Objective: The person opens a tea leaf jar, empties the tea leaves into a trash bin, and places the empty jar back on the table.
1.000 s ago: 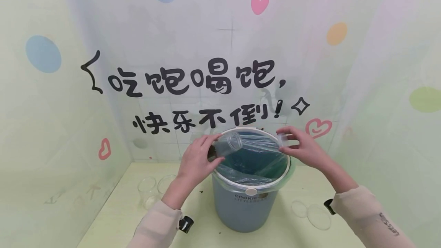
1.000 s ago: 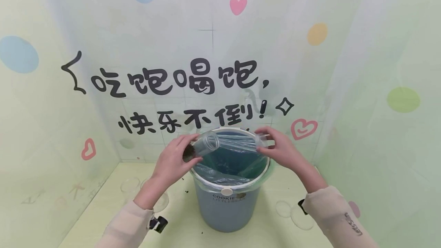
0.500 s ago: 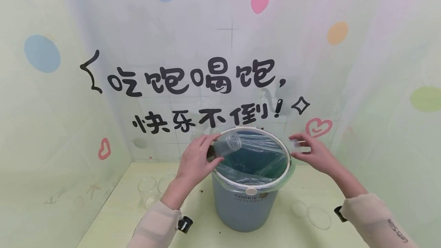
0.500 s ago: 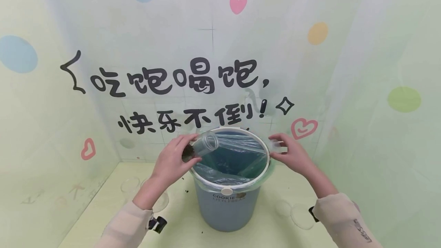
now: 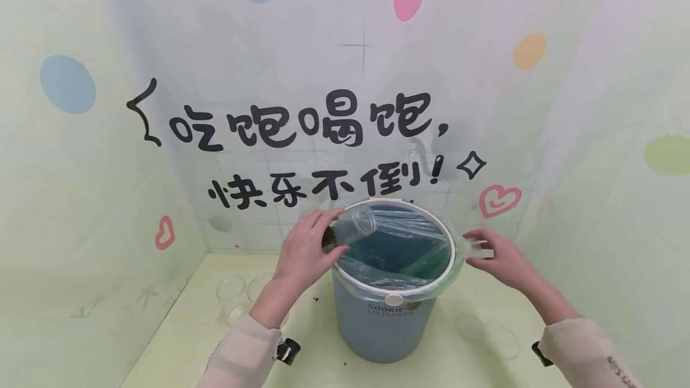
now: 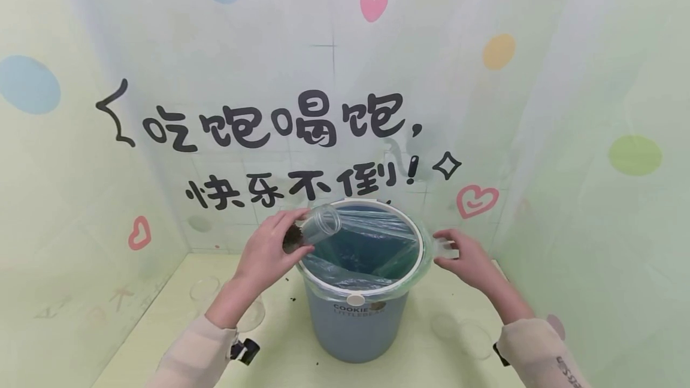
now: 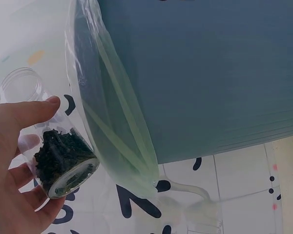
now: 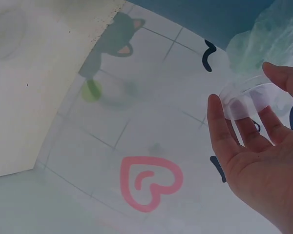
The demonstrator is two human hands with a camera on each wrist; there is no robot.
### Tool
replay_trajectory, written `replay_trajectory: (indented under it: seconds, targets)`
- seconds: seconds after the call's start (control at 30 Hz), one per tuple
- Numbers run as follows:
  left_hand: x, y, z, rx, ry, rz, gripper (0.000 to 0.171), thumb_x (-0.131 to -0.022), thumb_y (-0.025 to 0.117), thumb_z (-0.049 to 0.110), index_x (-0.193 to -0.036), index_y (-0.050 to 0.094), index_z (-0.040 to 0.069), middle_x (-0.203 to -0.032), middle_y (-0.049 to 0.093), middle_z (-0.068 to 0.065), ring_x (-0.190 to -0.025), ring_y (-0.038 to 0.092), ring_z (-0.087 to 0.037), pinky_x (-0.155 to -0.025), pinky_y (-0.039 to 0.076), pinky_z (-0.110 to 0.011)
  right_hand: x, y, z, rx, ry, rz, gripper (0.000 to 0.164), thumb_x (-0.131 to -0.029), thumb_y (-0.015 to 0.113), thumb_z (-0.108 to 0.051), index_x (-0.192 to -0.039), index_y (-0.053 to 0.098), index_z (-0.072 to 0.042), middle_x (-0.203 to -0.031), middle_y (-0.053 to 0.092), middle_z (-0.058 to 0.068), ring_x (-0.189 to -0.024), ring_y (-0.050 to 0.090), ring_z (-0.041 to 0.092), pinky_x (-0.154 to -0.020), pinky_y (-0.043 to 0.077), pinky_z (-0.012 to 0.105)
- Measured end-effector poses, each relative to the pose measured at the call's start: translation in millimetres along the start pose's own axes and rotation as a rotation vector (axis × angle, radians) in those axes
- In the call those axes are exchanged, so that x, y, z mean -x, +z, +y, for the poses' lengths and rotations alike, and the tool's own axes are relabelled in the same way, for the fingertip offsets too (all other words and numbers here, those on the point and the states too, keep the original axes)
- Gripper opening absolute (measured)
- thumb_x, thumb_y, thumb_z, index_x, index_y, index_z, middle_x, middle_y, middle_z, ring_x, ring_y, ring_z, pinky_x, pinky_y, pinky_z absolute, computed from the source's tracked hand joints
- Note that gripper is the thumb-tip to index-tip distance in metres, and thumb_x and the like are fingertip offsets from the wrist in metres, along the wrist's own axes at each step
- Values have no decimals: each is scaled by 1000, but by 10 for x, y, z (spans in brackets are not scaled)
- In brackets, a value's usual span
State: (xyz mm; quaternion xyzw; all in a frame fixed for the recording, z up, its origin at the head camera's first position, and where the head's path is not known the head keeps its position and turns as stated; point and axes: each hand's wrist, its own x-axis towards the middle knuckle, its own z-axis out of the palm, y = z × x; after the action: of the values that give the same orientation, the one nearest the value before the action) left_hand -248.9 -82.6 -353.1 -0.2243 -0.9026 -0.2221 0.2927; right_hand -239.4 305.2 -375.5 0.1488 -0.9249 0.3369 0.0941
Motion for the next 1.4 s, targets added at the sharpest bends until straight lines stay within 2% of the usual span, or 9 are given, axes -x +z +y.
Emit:
replay_trajectory:
  seconds: [0.5, 0.8, 1.13, 1.4]
  targets:
    - [28, -29, -25, -1, -12, 9, 69, -76, 87, 29, -137, 56, 22, -124, 66, -5, -112, 64, -26, -91, 57, -46, 235, 201, 418, 65, 43, 2, 46, -83, 76, -9, -122, 58, 7, -120, 62, 30, -106, 63, 50, -84, 58, 56]
    - [43, -38, -41, -3, -20, 3, 70, -76, 87, 30, -138, 56, 22, -126, 66, -6, -115, 63, -27, -94, 56, -46, 378, 257, 721, 134, 56, 20, 43, -79, 76, -3, -117, 60, 11, -116, 64, 30, -102, 64, 46, -86, 55, 56]
    - [58, -38, -60, -6, -15, 14, 70, -75, 88, 28, -137, 56, 21, -124, 66, -6, -113, 63, -27, -93, 56, -46, 526, 331, 998, 218, 108, -8, 45, -75, 77, -3, -114, 61, 11, -112, 64, 34, -96, 65, 45, -81, 55, 56]
    - [76, -45, -64, 0, -22, 17, 70, -75, 88, 27, -137, 57, 21, -124, 66, -6, -111, 64, -27, -91, 56, -46, 650, 365, 1202, 248, 174, -73, 46, -75, 77, -2, -114, 59, 13, -108, 64, 35, -96, 64, 49, -81, 54, 58]
